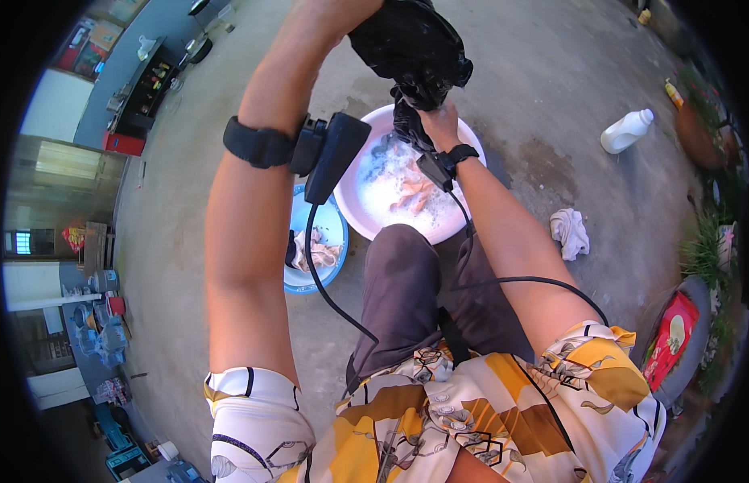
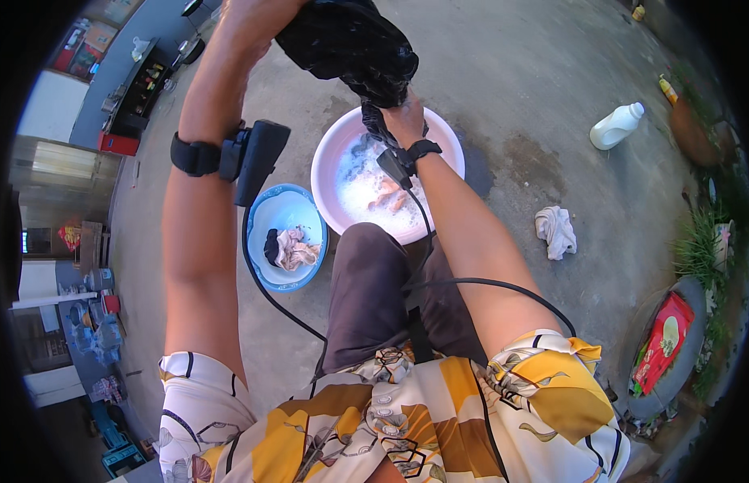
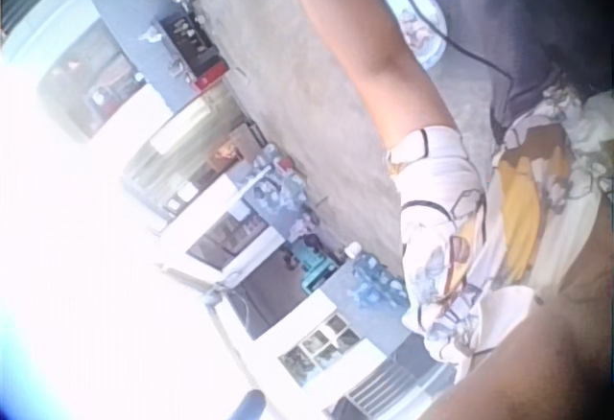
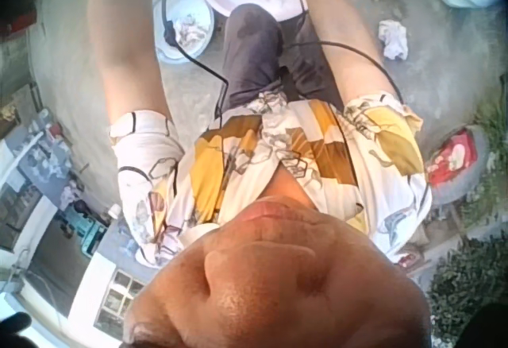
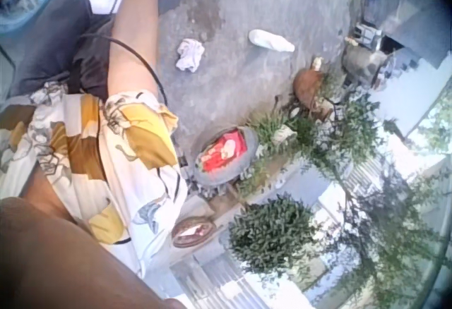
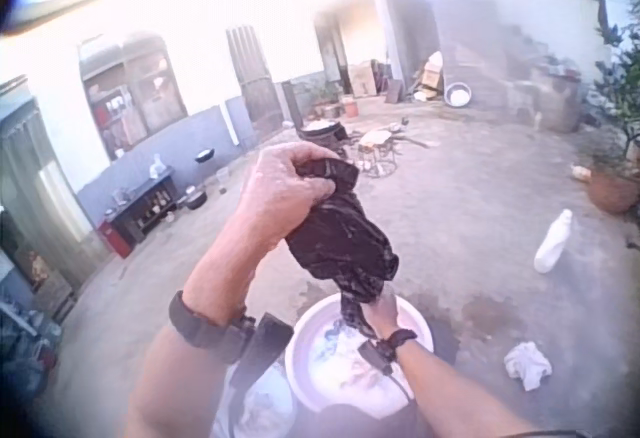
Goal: The person washes clothes by hand in a basin of soapy water, scrubbing a black item and a light-colored item, then wringing them out one by one.
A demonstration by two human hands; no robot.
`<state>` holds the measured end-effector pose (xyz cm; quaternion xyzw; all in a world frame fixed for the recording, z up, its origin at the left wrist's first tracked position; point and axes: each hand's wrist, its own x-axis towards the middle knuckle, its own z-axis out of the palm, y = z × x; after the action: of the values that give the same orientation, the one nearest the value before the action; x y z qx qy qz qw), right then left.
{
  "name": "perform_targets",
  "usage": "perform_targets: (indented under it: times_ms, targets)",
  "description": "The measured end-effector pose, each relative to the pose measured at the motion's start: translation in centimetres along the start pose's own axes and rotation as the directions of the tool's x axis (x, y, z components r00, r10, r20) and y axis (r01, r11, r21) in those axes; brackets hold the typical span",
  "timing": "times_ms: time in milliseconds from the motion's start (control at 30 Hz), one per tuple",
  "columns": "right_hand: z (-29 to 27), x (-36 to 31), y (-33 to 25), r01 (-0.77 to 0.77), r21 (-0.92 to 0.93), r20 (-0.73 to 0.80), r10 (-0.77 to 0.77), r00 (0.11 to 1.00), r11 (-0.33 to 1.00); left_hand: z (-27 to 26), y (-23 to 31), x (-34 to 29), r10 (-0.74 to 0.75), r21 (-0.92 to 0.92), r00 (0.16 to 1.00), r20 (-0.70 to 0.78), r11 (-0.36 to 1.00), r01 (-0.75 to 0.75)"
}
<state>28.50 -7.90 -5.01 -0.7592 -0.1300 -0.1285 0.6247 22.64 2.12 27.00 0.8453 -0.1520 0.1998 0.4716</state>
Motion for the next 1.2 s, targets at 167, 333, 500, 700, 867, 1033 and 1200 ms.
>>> perform_targets:
  times_ms: [167,333,500,700,867,1033,1200]
  targets:
    - [-4.1,4.1,5.3,-0.147,-0.216,-0.026,0.145,0.989,0.965,-3.5,-10.1,-5.6,-0.215,-0.067,0.944,-0.250,0.977,0.204]
    - [0.5,1.8,-3.4,-0.566,0.823,0.541,0.361,0.759,-0.043,-1.6,-24.7,-19.3,-0.682,-0.152,0.715,-0.154,0.731,0.665]
    - [0.2,2.4,-1.6,-0.521,0.850,0.507,0.379,0.774,-0.073,8.9,-25.5,-20.0,-0.440,0.218,0.898,-0.005,0.876,0.430]
    - [1.1,2.0,-3.7,-0.531,0.833,0.550,0.334,0.765,-0.155,10.6,-26.1,-15.0,-0.261,-0.025,0.932,-0.253,0.964,0.264]
    - [1.5,0.8,-5.0,-0.471,0.819,0.547,0.199,0.813,-0.327,10.7,-26.1,-13.1,-0.433,-0.371,0.847,-0.307,0.874,0.313]
    - [1.7,1.3,-4.2,-0.475,0.832,0.543,0.248,0.802,-0.287,10.1,-27.6,-11.9,-0.626,-0.694,0.638,-0.450,0.694,0.191]
    - [-2.5,-0.5,-1.1,-0.854,0.290,0.679,0.536,0.501,0.432,5.5,-27.7,-11.4,-0.486,-0.559,0.633,-0.603,0.823,0.100]
